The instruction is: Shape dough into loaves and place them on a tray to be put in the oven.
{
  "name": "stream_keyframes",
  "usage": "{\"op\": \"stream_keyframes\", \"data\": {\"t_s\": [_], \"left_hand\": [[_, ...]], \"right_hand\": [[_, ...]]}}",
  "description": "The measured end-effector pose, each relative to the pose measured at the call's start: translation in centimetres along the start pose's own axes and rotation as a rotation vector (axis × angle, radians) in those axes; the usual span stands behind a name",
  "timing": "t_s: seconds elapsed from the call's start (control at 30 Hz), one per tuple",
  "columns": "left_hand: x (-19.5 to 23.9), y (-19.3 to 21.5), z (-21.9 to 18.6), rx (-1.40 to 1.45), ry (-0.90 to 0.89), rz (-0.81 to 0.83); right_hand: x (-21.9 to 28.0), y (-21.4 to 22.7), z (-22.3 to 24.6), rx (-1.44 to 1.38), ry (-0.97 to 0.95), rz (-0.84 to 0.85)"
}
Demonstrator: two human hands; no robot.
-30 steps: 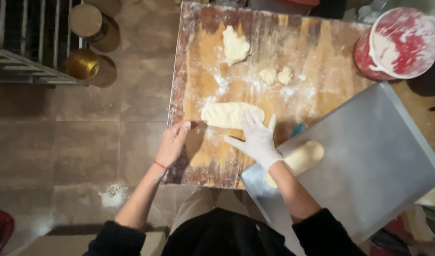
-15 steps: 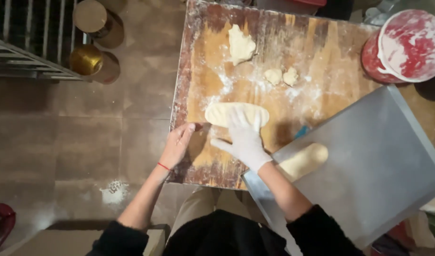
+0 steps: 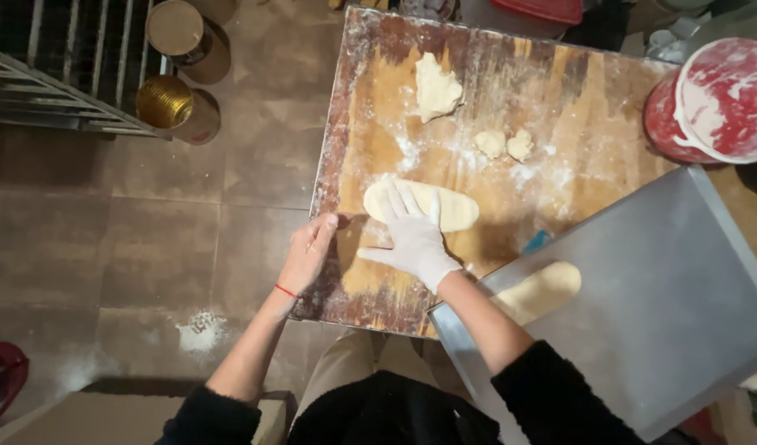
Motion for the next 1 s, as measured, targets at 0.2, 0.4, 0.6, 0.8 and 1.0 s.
{"op": "stream_keyframes", "data": {"t_s": [0.2,0.4,0.6,0.8,1.0], "left_hand": [[-0.8,0.1,0.3,-0.012,-0.028,-0.015],[-0.8,0.1,0.5,-0.017,-0.014,-0.043],[-0.2,-4.1,-4.0,-0.018,0.183,0.111],[1.7,-11.8,-5.6,-0.234,-0.031,0.412],[3.0,-15.3,-3.6,0.048,0.065,0.491]], "right_hand": [[-0.1,2.4,1.9,0.05,-0.064,0.153],[0.0,-1.3,1.6,-0.083,0.017,0.062],[2.4,1.9,0.7,-0.065,-0.204,-0.155],[2.6,3.0,-1.9,-0.071,-0.29,-0.483],[2.6,4.4,-2.5,-0.173,-0.386,-0.475]]}}
Point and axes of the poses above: each hand's wrist, its own x-axis away from the middle knuckle, its own y-axis out of the back of the hand, z = x × y, the point moved 1 cm from there along -x, towards the middle knuckle, and after that the axes turned 8 degrees about -y, right-handed, at the moved point
